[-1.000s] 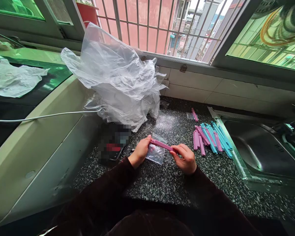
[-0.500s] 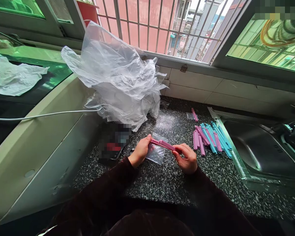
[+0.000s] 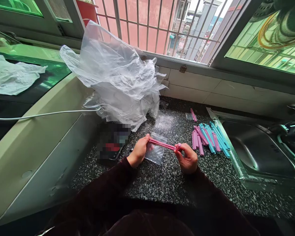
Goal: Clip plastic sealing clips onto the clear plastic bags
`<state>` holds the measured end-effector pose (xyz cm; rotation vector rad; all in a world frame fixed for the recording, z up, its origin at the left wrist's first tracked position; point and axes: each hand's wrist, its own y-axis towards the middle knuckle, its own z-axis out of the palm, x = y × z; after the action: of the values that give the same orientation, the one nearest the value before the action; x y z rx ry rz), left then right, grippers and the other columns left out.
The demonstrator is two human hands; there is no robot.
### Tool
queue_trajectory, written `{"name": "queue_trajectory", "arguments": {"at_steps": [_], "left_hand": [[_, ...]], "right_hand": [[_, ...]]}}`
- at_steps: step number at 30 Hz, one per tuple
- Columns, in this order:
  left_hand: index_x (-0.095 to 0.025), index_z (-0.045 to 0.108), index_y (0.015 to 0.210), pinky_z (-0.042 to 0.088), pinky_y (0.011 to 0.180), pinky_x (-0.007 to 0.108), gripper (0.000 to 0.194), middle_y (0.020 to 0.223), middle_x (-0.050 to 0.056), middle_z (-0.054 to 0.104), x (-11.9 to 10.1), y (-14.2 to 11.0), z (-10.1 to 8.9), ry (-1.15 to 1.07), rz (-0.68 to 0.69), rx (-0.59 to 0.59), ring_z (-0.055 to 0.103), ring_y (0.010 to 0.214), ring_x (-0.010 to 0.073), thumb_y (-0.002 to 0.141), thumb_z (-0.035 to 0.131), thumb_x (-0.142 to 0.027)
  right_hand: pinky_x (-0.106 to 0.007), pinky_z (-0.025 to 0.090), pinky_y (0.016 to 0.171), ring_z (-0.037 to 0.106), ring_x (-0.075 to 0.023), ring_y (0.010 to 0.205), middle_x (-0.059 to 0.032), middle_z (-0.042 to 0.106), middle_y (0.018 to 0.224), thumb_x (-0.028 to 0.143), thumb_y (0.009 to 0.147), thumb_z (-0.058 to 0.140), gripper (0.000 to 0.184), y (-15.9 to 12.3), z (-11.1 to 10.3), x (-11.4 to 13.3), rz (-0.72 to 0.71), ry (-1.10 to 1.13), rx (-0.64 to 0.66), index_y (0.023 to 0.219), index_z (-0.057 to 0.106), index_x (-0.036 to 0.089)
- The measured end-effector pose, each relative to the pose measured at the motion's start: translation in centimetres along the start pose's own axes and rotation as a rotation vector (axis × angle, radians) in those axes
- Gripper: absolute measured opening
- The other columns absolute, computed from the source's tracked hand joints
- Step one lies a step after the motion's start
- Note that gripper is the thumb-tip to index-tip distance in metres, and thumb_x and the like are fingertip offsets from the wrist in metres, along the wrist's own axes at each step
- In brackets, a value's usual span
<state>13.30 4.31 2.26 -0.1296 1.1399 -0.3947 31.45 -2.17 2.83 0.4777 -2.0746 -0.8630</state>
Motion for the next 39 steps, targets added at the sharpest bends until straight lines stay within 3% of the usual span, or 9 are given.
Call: {"name": "queue_trajectory", "arguments": {"at_steps": [11, 21, 29, 39], "left_hand": [[-0.012, 0.054, 0.057, 0.031, 0.04, 0.02, 0.039, 0.043, -0.004, 0.048, -0.6, -0.1, 0.0, -0.091, -0.007, -0.054, 0.042, 0.037, 0.0068, 0.066, 0.063, -0.049], [-0.012, 0.055, 0.057, 0.032, 0.038, 0.02, 0.035, 0.043, -0.005, 0.048, -0.8, 0.0, 0.0, -0.146, -0.016, -0.107, 0.041, 0.036, 0.0065, 0.067, 0.064, -0.044], [-0.012, 0.056, 0.056, 0.031, 0.037, 0.02, 0.033, 0.041, -0.004, 0.048, -0.8, 0.1, 0.0, -0.177, -0.017, -0.098, 0.04, 0.035, 0.0064, 0.068, 0.065, -0.042], [-0.014, 0.054, 0.056, 0.032, 0.041, 0.021, 0.038, 0.043, -0.005, 0.048, -0.8, 0.1, -0.3, -0.077, 0.049, -0.078, 0.043, 0.038, 0.0076, 0.067, 0.063, -0.049]], "right_hand": [[-0.029, 0.051, 0.064, 0.061, -0.0161, 0.073, -0.0061, 0.064, 0.08, 0.01, 0.077, 0.055, 0.015, -0.3, 0.2, -0.4, 0.034, 0.037, -0.052, 0.09, 0.06, 0.018], [-0.029, 0.052, 0.066, 0.06, -0.0154, 0.074, -0.0042, 0.063, 0.082, 0.014, 0.078, 0.055, 0.015, -0.3, 0.4, -0.2, 0.208, 0.184, -0.052, 0.091, 0.06, 0.02], [-0.029, 0.05, 0.067, 0.059, -0.0152, 0.07, -0.0033, 0.062, 0.078, 0.025, 0.079, 0.055, 0.01, 0.0, 0.0, 0.1, 0.323, 0.198, 0.023, 0.086, 0.061, 0.02], [-0.028, 0.051, 0.063, 0.059, -0.0148, 0.068, -0.0031, 0.063, 0.076, 0.024, 0.079, 0.055, 0.009, -0.1, 0.2, -0.7, 0.27, 0.165, 0.028, 0.085, 0.06, 0.019]]}}
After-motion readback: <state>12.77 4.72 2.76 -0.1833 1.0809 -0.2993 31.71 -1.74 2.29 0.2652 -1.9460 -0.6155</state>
